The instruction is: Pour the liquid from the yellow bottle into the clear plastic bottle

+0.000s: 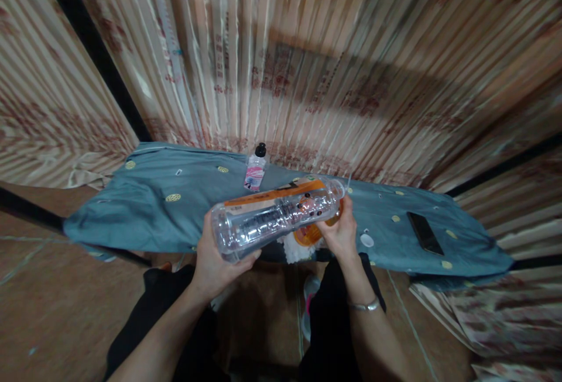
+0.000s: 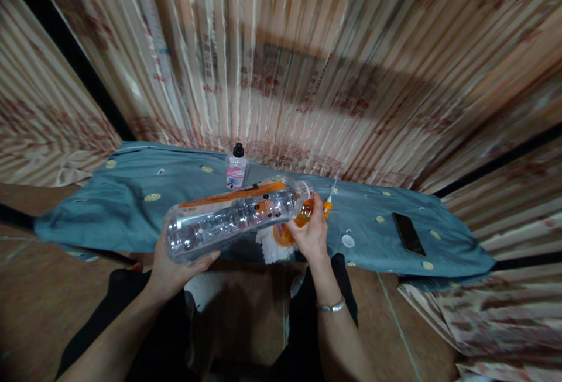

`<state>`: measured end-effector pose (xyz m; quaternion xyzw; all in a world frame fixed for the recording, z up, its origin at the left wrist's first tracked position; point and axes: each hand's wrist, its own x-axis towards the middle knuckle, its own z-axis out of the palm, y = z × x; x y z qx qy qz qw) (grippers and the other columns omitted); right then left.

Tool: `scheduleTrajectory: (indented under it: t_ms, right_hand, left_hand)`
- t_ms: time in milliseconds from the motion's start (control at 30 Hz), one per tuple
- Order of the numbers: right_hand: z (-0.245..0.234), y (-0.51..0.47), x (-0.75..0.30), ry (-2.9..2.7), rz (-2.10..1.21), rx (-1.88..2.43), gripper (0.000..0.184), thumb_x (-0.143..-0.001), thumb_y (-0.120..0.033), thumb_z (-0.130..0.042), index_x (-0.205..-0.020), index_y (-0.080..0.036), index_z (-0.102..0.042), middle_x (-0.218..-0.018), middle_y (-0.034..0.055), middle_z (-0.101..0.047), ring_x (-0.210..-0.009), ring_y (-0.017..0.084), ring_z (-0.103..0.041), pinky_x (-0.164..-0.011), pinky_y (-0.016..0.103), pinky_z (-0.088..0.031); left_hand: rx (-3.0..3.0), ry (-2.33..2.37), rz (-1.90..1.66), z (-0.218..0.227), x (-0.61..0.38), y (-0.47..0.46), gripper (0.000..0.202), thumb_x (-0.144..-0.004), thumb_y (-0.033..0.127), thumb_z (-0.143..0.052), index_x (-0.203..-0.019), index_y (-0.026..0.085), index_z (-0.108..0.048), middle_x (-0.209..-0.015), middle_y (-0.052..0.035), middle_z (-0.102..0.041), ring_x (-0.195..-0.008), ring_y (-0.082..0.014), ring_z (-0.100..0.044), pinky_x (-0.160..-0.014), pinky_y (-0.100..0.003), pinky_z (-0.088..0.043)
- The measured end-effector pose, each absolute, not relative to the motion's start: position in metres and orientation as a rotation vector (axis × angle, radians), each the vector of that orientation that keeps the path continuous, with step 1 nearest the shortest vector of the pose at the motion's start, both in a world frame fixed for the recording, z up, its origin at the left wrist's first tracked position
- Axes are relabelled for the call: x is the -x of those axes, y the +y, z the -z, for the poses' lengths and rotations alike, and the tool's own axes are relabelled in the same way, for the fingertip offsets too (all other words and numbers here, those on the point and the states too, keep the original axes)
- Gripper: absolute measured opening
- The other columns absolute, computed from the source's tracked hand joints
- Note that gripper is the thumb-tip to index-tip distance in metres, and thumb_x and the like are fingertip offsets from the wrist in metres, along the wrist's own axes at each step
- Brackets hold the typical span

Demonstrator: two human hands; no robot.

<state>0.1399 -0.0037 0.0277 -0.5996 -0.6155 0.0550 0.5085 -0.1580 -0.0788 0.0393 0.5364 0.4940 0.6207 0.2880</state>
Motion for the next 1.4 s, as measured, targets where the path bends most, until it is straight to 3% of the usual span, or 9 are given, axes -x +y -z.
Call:
scheduleTrajectory:
  t_ms: [200,400,800,1033,1400]
  right_hand:
    - [-0.0273,-0.0037,-0.1407,-1.483,-0.154,1.446,0.088,-0.075,-0.049,-0.087,-0.154,-0.022,-0.061,-0.141,0.0167,-0.082,-0.123,0.036,-0.083,-0.107,0.052,-0.069]
    - [-0.0271,-0.0035,-0.1405,-1.479,-0.16,1.469,0.09,-0.075,-0.05,-0.088,-0.155,-0.022,-0.06,-0.14,0.0171,-0.082,-0.122,0.037,-0.084,-0.108,0.053,-0.069]
    - [-0.0228,-0.0017,-0.1422,-1.49,-0.108,1.45,0.088,-0.076,-0.05,-0.088,-0.154,-0.022,-0.06,-0.143,0.0176,-0.081,-0.124,0.037,-0.083,-0.108,0.054,-0.069]
    - [-0.0247,-0.0023,-0.1415,-1.48,-0.131,1.454,0.087,-0.075,-0.05,-0.087,-0.153,-0.022,-0.061,-0.14,0.0168,-0.082,-0.122,0.037,-0.084,-0.109,0.054,-0.069]
    - [-0.0264,-0.0029,-0.1403,-1.481,-0.146,1.447,0.089,-0.075,-0.05,-0.086,-0.155,-0.022,-0.059,-0.14,0.0164,-0.082,-0.122,0.035,-0.083,-0.109,0.051,-0.068]
  left_hand:
    - [-1.408,1.302,-1.684,-0.0404,0.1565,-0.0782,0.097,-0.065,0.06,-0.102,-0.143,0.026,-0.055,-0.119,-0.0091,-0.082,-0.106,-0.0336,-0.088,-0.094,-0.05,-0.076]
    - [-1.393,1.315,-1.686,-0.0435,0.1563,-0.0786,0.093,-0.063,0.053,-0.102,-0.141,0.027,-0.057,-0.118,-0.0083,-0.083,-0.105,-0.035,-0.088,-0.094,-0.053,-0.076]
    - [-1.471,1.342,-1.672,-0.0374,0.1567,-0.0779,0.095,-0.069,0.06,-0.099,-0.145,0.025,-0.054,-0.116,-0.0067,-0.078,-0.103,-0.0311,-0.086,-0.094,-0.047,-0.076]
    - [-1.396,1.336,-1.672,-0.0398,0.1563,-0.0783,0.097,-0.063,0.061,-0.102,-0.142,0.028,-0.056,-0.116,-0.0075,-0.08,-0.102,-0.0355,-0.087,-0.093,-0.055,-0.075]
    - [-1.436,1.332,-1.69,-0.0398,0.1574,-0.0784,0.092,-0.067,0.06,-0.1,-0.141,0.028,-0.057,-0.12,-0.0091,-0.083,-0.106,-0.0364,-0.088,-0.096,-0.057,-0.075]
